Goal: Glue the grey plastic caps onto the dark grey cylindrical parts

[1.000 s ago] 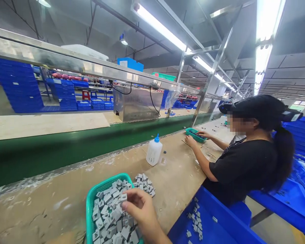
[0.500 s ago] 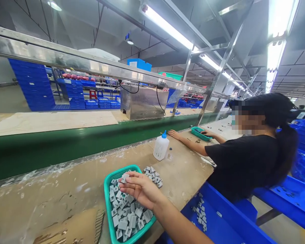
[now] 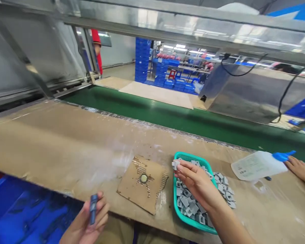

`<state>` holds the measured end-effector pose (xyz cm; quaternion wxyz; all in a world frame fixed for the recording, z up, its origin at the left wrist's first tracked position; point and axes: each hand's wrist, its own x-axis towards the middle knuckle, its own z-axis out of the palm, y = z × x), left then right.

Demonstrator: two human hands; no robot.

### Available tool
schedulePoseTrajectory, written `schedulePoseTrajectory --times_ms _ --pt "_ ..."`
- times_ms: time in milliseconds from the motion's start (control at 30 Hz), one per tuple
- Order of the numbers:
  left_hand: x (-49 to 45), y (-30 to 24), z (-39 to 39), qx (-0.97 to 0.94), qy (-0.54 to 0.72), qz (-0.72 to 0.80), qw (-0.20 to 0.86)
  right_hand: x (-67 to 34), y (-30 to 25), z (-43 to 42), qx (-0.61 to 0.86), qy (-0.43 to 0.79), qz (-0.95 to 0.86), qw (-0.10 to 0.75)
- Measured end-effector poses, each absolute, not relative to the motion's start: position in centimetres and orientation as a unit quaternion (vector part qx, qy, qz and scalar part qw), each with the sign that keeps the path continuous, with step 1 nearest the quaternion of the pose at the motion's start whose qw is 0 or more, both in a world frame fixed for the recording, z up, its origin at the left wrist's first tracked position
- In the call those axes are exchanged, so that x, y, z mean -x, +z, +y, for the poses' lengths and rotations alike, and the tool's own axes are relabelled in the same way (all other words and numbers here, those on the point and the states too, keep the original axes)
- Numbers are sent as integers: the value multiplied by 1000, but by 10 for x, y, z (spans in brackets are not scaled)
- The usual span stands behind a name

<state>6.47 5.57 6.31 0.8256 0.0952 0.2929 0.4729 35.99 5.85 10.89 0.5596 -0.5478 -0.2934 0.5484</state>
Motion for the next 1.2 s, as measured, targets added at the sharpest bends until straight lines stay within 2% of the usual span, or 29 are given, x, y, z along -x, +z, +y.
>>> schedulePoseTrajectory --times_ms 200,333,467,933,1100,1200 --pt "-96 60 58 -120 451 328 822 -330 97 82 652 370 -537 387" --pt "-106 60 53 -136 449 355 809 -314 81 90 634 273 -657 303" --pt "-112 52 50 -129 465 373 792 -309 71 89 606 245 -712 254" --pt "-109 49 47 -90 497 316 803 -306 63 89 596 237 -736 216" --pt "-109 50 46 8 467 338 817 -305 68 89 604 245 -721 233" --pt "-109 54 45 75 436 353 825 -308 72 89 626 278 -677 270"
